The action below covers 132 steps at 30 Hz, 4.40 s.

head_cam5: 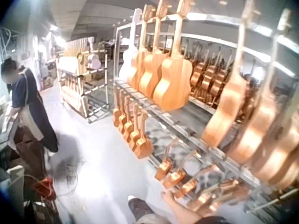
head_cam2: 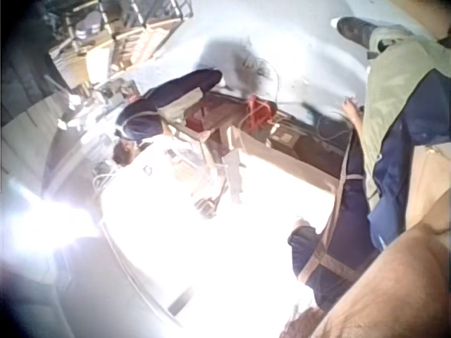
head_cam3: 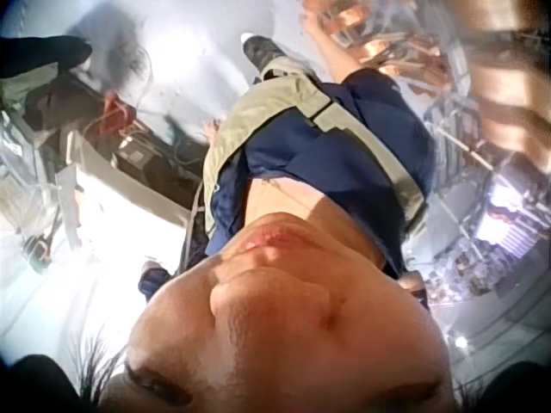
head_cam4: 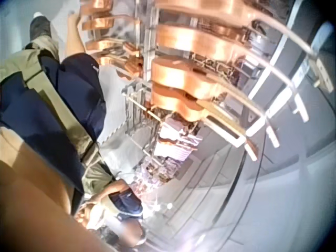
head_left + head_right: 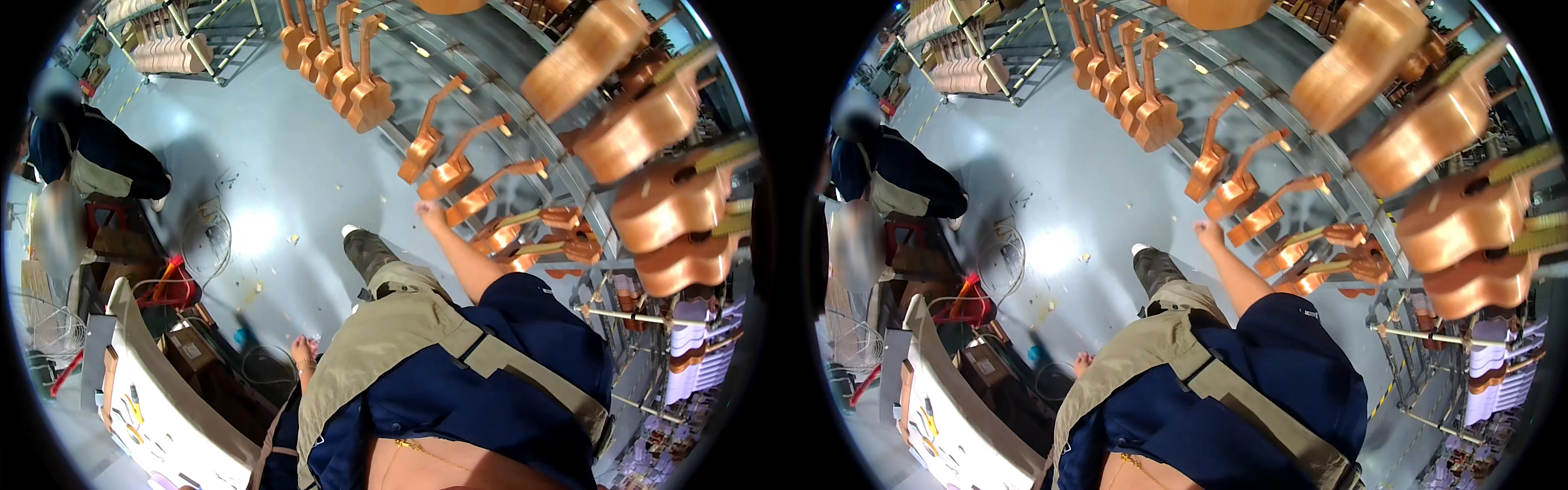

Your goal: The person sands the body and neck of a wooden guitar using a sanding block. They rotate the guitar to access different surfaces and continue sanding the soundhole area and neck. The guitar remains in hand throughout the process.

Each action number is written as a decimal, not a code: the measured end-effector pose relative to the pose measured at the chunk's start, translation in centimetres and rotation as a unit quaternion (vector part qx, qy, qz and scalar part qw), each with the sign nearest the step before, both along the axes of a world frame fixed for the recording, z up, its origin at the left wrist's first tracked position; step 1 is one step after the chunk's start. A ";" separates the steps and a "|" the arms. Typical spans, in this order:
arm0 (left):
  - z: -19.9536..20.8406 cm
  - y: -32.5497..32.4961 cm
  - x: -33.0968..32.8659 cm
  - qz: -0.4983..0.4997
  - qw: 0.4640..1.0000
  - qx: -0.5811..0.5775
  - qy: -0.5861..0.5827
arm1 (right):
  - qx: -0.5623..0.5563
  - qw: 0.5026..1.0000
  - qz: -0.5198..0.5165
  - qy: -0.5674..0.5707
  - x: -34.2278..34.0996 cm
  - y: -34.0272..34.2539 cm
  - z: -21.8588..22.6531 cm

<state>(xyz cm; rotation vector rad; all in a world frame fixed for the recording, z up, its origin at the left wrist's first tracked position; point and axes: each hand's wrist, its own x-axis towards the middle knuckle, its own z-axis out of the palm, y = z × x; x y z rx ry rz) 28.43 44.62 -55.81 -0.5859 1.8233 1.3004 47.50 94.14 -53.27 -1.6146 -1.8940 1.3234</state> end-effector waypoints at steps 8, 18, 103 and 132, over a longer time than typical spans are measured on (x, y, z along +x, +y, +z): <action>-1.2 2.7 4.6 -0.126 0.977 -0.173 0.011 | 0.110 0.972 -0.123 0.165 -17.1 22.2 8.3; 3.9 13.0 1.3 0.084 0.955 -0.272 0.085 | -0.049 0.933 0.333 0.126 -36.6 11.3 7.1; 38.7 -8.6 -24.1 0.833 -0.270 -0.321 0.360 | -0.388 0.062 0.798 -0.458 -56.5 -82.9 25.3; 44.9 -6.1 -23.7 0.680 0.213 -0.563 0.418 | -0.321 -0.229 0.852 -0.345 -59.2 -77.1 18.2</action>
